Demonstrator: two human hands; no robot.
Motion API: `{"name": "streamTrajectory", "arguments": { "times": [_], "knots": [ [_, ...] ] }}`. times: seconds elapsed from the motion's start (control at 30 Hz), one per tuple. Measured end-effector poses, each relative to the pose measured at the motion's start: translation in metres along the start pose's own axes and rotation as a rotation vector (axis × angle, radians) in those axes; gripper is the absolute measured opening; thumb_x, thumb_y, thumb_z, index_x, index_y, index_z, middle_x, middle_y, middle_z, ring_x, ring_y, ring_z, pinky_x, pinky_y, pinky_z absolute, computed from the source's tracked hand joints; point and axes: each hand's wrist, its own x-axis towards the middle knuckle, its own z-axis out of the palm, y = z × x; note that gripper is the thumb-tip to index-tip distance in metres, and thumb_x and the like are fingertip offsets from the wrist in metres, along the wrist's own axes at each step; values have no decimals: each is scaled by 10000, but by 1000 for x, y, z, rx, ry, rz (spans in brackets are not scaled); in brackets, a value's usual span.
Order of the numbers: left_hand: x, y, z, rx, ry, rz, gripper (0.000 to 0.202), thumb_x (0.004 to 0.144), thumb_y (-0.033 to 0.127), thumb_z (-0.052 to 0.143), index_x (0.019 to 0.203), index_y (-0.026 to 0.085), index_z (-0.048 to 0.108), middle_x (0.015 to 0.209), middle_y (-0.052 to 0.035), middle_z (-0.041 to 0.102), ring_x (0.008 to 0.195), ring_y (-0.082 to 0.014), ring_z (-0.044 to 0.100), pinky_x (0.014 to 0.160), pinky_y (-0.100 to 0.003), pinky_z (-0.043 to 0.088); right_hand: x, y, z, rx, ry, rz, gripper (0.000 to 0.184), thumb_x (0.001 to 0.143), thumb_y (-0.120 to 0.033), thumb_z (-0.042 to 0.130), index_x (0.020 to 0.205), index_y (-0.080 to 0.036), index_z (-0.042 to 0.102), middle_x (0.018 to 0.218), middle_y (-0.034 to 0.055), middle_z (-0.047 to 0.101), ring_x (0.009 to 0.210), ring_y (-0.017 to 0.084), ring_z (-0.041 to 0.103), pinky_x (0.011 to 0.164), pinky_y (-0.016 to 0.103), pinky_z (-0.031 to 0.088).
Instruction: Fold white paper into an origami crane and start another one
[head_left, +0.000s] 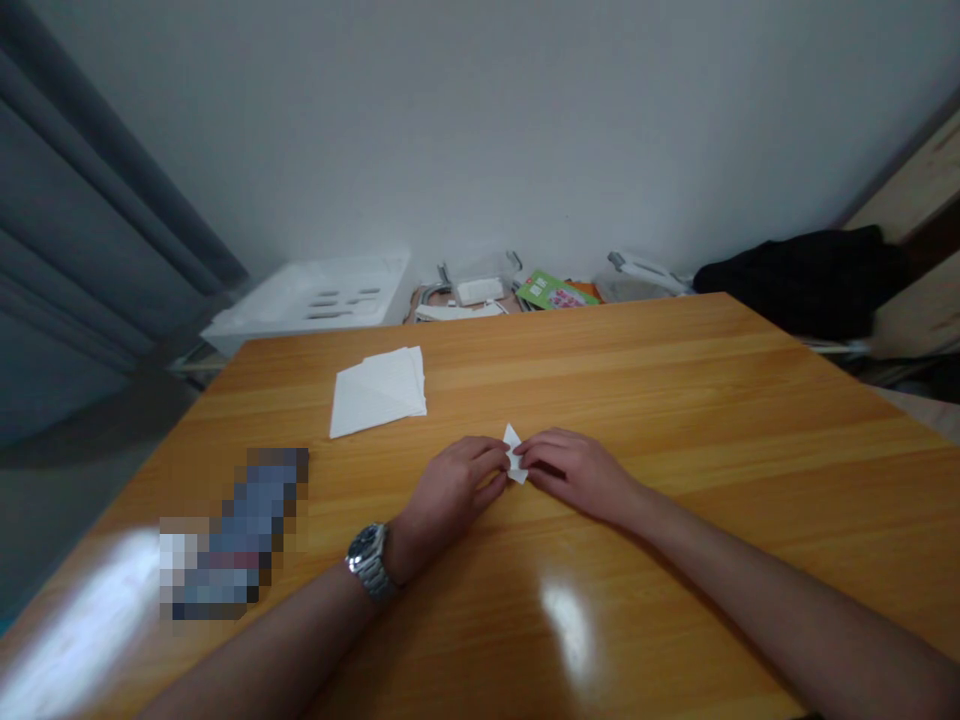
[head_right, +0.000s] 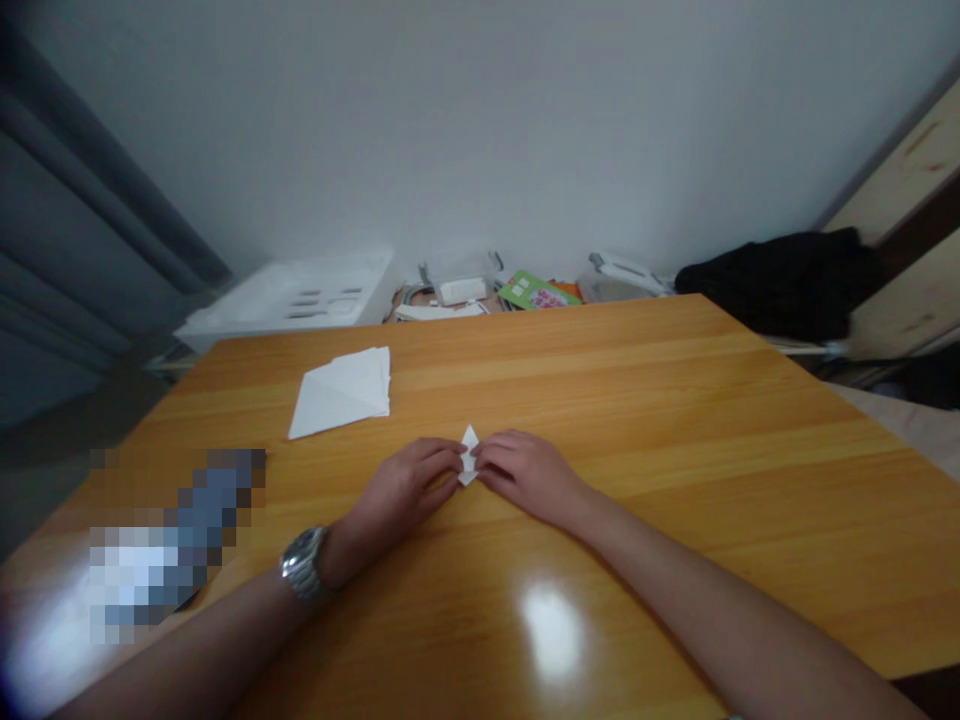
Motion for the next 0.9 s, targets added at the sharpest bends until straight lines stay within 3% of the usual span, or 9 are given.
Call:
{"name": "streamTrajectory", "arguments": {
  "times": [0.5,0.77,0.9],
  "knots": [
    [6,-6,9,-91,119,-85,72,913,193,623,948,207,684,1221,-80,666,1131,-238,621,1013,-417,506,8,-2,4,59,19,120,35,945,-176,607,947,-192,637,1014,80,677,968,216,611,864,375,503],
    [11,-6,9,-137,122,-105,47,864,159,656,854,203,669,1122,-63,702,1045,-227,648,964,-401,520,10,-3,7,65,73,164,104,859,-95,655,878,-197,646,909,50,685,873,199,616,785,329,486],
    [11,-4,7,-151,127,-141,56,857,178,667,897,209,643,1053,-48,706,989,-218,653,905,-375,525,9,-4,7,93,93,223,156,842,-107,669,951,-212,631,928,36,690,861,197,618,769,320,476]
  ]
}}
